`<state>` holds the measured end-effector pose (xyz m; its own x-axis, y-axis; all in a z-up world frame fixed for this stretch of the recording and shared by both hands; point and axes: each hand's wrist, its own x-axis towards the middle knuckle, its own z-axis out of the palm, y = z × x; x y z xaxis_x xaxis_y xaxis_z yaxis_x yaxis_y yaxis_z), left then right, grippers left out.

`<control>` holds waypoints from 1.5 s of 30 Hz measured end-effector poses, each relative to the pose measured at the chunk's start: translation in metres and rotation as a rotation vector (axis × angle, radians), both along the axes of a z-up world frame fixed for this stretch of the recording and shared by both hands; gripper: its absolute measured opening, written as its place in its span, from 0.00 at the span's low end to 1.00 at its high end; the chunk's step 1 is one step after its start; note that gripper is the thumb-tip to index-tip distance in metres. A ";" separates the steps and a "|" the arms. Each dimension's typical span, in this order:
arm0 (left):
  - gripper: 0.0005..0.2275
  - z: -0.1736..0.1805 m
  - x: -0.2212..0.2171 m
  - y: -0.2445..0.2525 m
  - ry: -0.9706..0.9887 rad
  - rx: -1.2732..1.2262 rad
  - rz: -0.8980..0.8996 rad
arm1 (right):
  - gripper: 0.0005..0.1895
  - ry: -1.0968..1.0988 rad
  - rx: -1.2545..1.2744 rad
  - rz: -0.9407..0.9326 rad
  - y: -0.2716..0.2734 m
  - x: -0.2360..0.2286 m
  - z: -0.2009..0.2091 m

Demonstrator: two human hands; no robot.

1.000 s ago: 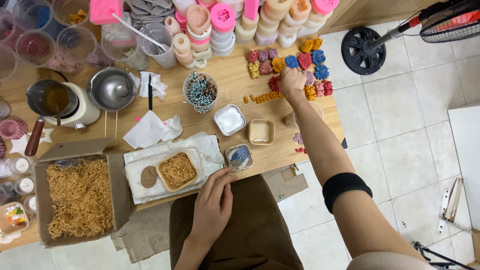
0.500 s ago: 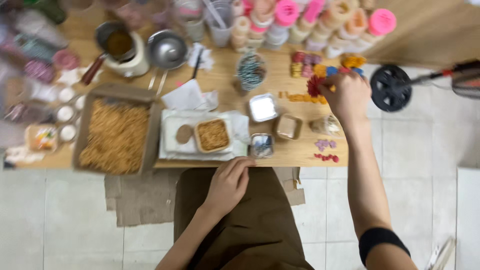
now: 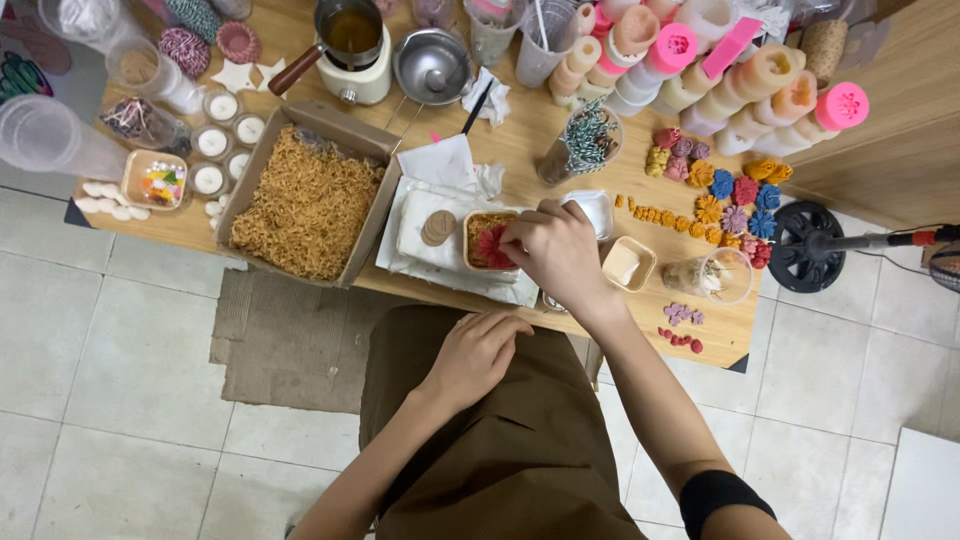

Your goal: The person shapes brown wax by hand into a ball, covers it with shredded yellow wax pieces, and places it into a small square container. The person then adds a red flower-shaped wax piece on top and sprinkles it with small white and blue wax particles before sealing the container and attaching a decorative cord.

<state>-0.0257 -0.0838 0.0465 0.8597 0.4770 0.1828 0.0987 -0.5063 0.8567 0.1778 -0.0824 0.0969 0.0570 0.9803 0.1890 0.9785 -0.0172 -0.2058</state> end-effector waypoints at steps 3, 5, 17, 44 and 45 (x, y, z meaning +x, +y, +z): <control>0.08 -0.002 -0.006 0.004 0.006 0.001 0.013 | 0.04 -0.014 0.005 0.001 0.005 -0.002 -0.015; 0.09 -0.005 -0.008 0.006 0.025 0.052 0.073 | 0.05 -0.029 -0.009 0.004 0.007 -0.001 -0.021; 0.13 -0.035 0.003 0.027 0.145 0.388 0.268 | 0.03 -0.043 -0.025 -0.011 0.011 -0.004 -0.033; 0.24 -0.061 0.005 0.091 0.241 0.267 0.465 | 0.10 0.118 0.058 -0.181 0.000 -0.008 0.000; 0.26 -0.060 0.005 0.100 0.250 0.291 0.461 | 0.09 0.137 0.061 -0.203 0.000 -0.009 0.004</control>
<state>-0.0203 0.0166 -0.0136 0.6098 0.7716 0.1809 0.5447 -0.5738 0.6115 0.1686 -0.0829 0.1010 0.2805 0.9333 0.2243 0.9191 -0.1938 -0.3432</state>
